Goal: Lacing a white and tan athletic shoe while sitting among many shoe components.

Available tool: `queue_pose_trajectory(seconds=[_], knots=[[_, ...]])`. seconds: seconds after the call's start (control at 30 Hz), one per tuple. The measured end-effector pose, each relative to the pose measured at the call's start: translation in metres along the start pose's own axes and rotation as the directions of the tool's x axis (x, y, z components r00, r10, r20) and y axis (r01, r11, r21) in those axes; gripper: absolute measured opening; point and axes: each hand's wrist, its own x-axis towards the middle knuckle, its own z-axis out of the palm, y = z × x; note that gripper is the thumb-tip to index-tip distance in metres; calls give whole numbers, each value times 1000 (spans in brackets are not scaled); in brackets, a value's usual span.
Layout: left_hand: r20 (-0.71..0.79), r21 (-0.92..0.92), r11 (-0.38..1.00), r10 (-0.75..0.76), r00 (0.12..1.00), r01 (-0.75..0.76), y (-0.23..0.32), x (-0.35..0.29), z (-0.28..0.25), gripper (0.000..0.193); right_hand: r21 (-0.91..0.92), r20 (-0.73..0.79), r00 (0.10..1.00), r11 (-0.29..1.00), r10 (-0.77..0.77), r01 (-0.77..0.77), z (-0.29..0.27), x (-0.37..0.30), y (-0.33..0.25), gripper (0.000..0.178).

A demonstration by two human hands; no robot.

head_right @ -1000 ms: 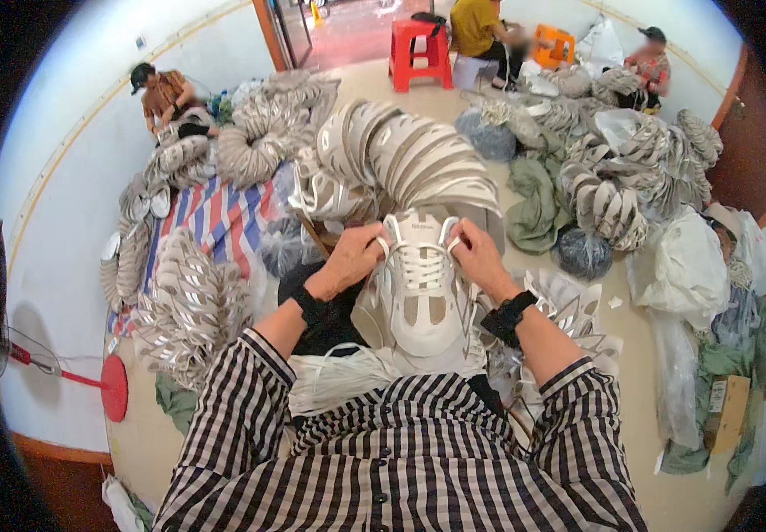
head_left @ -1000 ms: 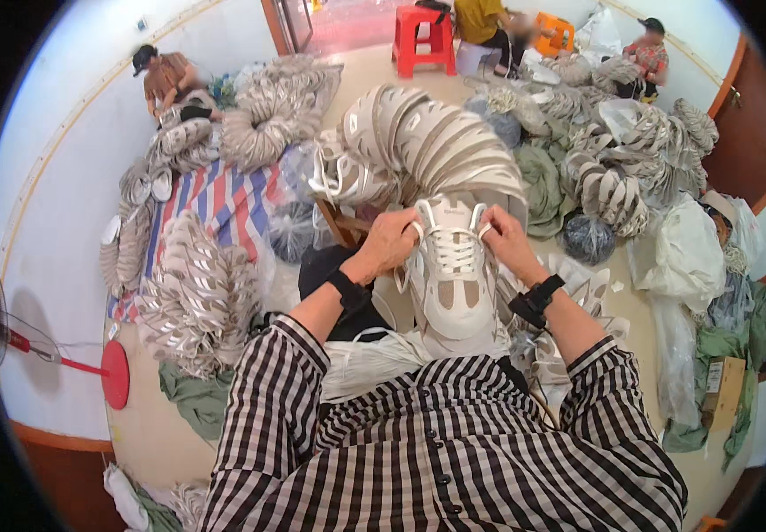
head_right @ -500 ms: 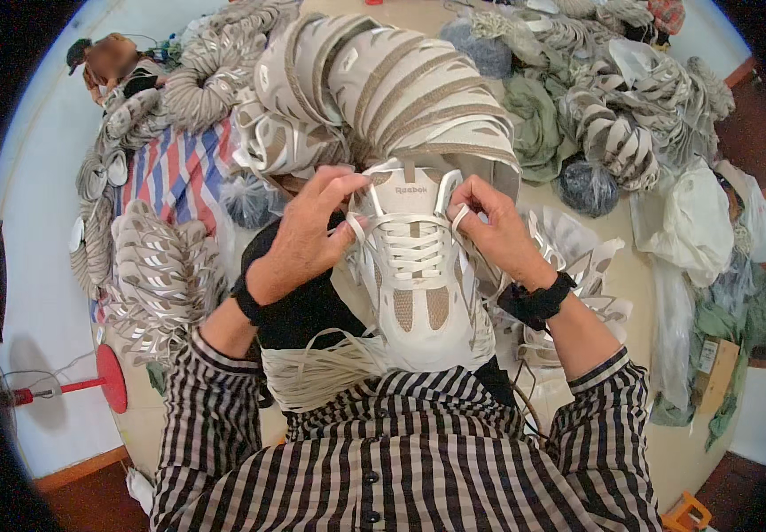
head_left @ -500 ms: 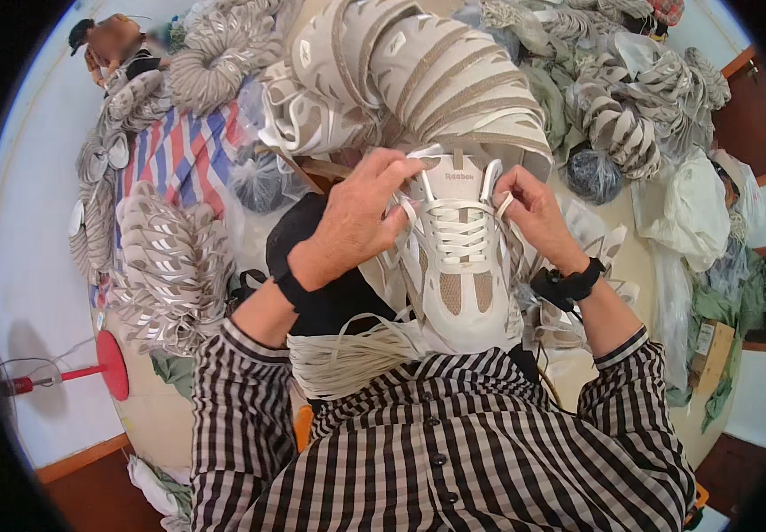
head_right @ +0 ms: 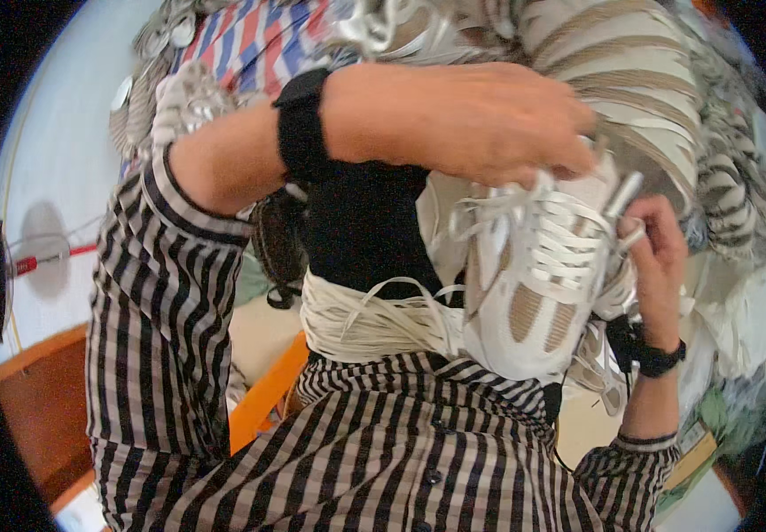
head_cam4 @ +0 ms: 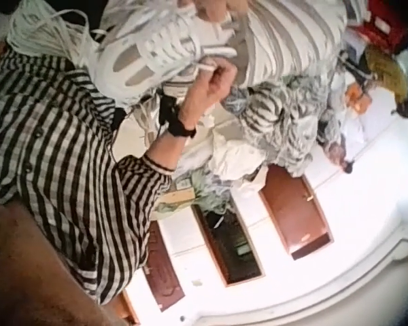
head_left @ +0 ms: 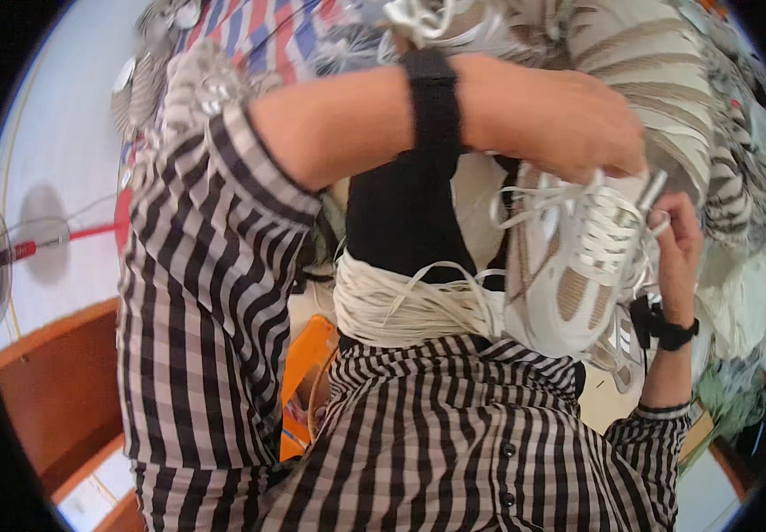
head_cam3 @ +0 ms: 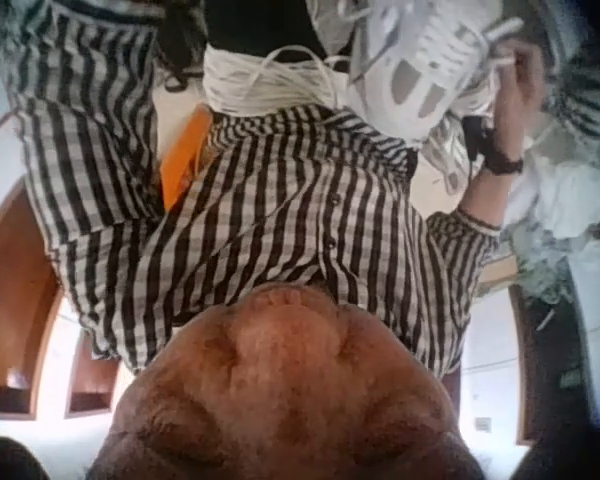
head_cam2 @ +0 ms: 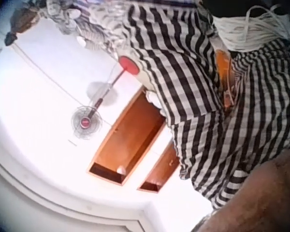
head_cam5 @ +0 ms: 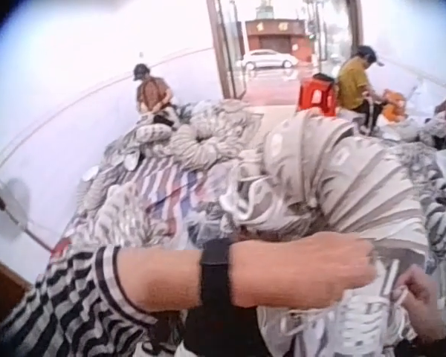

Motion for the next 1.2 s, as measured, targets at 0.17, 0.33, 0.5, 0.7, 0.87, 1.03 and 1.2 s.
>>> queue_pose_trajectory(seconds=[0.17, 0.33, 0.5, 0.7, 0.87, 1.03, 1.2], knots=[[-2, 111, 980, 166, 986, -165, 2, 4, 3, 17, -85, -28, 1000, 996, 1, -4, -9, -6, 8, 15], [-35, 129, 930, 350, 936, -344, -10, 18, 22, 17, 13, -22, 1000, 1000, 8, -8, -18, -9, 22, 16], [-38, -73, 941, 328, 944, -330, -8, 25, 25, 17, -317, -64, 998, 948, -11, -9, -9, -7, -4, 15], [-54, 98, 965, 251, 966, -245, -8, 22, 27, 16, -184, -89, 996, 983, 8, -24, -14, -7, 10, 17], [-86, 229, 940, 277, 957, -251, -5, 28, 26, 15, -141, -108, 994, 990, 1, -16, -32, -15, 13, 15], [21, 148, 914, 378, 926, -377, -6, -2, 10, 13, -260, 71, 993, 959, -97, 112, -11, 3, -3, 8], [81, 260, 945, 182, 980, -197, 5, 11, 20, 12, -32, 145, 989, 999, -11, 15, -30, 4, -14, 11]])
